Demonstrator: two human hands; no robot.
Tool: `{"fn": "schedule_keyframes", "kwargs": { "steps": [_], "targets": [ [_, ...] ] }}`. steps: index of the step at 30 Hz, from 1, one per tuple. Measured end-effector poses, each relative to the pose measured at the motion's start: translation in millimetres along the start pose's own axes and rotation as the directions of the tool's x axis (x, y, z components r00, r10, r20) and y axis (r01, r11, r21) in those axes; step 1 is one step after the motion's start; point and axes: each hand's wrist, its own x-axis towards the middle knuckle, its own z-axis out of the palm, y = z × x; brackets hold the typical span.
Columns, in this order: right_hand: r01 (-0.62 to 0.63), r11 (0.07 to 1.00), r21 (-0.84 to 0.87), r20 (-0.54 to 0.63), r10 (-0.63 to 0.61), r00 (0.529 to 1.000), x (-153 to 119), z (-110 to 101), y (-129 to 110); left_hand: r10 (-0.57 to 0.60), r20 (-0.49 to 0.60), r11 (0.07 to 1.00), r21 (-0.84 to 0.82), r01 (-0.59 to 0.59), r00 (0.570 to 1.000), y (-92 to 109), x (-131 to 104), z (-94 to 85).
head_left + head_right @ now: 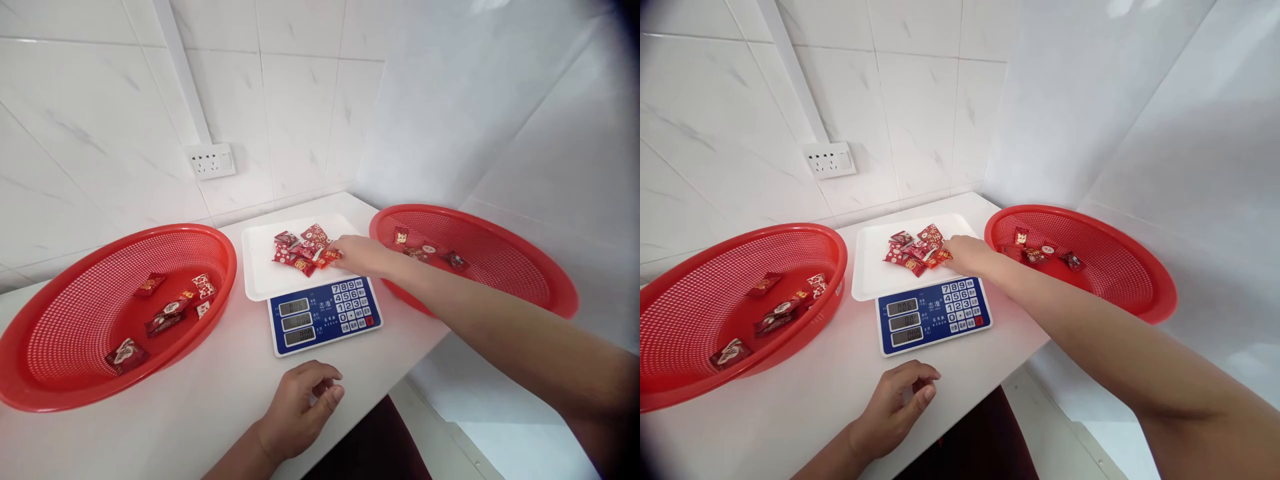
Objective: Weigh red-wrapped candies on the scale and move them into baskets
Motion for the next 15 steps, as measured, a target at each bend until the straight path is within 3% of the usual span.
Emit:
{"fn": "schedule_keyframes", "kwargs": {
  "steps": [4, 8, 13, 15],
  "targets": [
    [-0.019, 1.0, -0.01, -0.041, 0.018, 0.999, -2, 0, -2, 0.001, -0.001, 1.0, -0.004, -0.001, 1.0, 1, 0, -0.3],
    [-0.121, 0.992, -0.03, -0.137, 0.116, 0.984, -24, -20, 12, -0.005, 0.0, 1.0, -0.001, 0.005, 1.0, 0, 0, -0.4],
    [-0.353, 0.934, -0.049, -0.218, 0.335, 0.917, -59, -41, 71, -0.001, -0.002, 1.0, -0.03, 0.001, 1.0, -1, 0, 0.6],
    [-0.361, 0.931, -0.059, -0.202, 0.343, 0.918, -67, -38, 96, -0.003, 0.005, 0.999, -0.033, 0.003, 1.0, 1, 0, 0.7]
  ]
}}
